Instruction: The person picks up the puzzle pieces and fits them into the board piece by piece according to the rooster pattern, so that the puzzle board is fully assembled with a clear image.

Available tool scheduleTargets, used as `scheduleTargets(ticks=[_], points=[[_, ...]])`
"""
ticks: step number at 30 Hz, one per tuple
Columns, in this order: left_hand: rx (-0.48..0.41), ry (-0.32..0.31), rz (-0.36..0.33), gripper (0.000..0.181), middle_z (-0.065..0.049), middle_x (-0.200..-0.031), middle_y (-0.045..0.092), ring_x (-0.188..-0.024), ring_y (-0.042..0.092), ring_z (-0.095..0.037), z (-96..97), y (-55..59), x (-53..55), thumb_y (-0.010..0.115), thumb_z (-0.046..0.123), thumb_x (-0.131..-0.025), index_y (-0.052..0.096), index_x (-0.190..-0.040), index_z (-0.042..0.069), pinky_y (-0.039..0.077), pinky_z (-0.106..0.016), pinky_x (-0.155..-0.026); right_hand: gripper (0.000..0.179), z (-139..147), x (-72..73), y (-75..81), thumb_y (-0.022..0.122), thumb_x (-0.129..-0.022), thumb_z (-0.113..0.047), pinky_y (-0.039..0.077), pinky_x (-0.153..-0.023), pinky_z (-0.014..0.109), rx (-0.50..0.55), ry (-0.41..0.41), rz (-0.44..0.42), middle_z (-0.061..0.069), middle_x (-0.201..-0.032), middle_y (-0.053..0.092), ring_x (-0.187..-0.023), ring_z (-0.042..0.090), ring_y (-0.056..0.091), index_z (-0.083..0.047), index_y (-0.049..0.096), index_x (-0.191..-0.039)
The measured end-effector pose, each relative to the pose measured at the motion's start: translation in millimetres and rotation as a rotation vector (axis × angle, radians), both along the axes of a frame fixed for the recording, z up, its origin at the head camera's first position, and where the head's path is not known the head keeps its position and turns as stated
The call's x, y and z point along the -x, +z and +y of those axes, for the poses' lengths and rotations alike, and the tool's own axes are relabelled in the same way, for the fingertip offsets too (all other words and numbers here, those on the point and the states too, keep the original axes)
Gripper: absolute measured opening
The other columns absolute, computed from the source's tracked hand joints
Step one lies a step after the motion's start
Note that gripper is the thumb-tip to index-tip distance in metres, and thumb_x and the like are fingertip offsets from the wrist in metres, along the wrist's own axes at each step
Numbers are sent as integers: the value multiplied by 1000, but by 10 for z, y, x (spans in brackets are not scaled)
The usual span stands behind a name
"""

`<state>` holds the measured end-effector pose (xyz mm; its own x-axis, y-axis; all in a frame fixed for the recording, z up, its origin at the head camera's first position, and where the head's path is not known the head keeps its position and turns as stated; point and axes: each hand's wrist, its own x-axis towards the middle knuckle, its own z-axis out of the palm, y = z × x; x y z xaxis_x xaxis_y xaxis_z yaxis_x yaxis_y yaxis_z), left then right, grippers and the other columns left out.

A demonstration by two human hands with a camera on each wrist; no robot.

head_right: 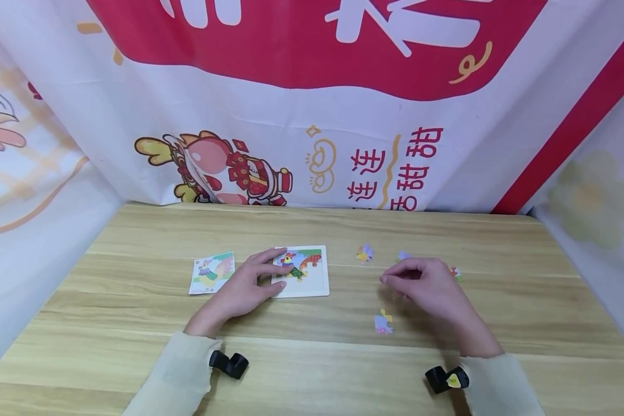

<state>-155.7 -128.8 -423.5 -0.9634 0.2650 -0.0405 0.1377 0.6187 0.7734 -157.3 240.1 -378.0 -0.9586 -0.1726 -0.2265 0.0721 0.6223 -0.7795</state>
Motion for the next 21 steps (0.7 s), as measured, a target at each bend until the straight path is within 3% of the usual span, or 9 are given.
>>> scheduleTargets(ticks=[6,12,21], points=[[1,-2,-10,34,4,-173,43,-166,27,-32,-5,4,11,75,18,-101,77,-135,21,25,-63,-134,32,39,20,-50,79,-99,-37,57,-64,29,2,4,-1,11,-90,72,-79,22,63,-11,81,-117],[-6,13,-25,34,5,-172,43,-166,27,-32,-2,10,5,76,18,-101,77,-134,21,25,-62,-134,40,194,72,-76,77,-100,-41,57,-66,29,13,-55,-10,8,-95,73,-82,21,63,-9,79,-124],[-8,12,-23,34,5,-172,43,-166,27,-32,2,24,0,76,18,-101,77,-135,20,25,-62,-134,35,756,150,-177,79,-100,-30,59,-68,25,59,-167,89,-24,-91,76,-79,5,68,-4,78,-124]])
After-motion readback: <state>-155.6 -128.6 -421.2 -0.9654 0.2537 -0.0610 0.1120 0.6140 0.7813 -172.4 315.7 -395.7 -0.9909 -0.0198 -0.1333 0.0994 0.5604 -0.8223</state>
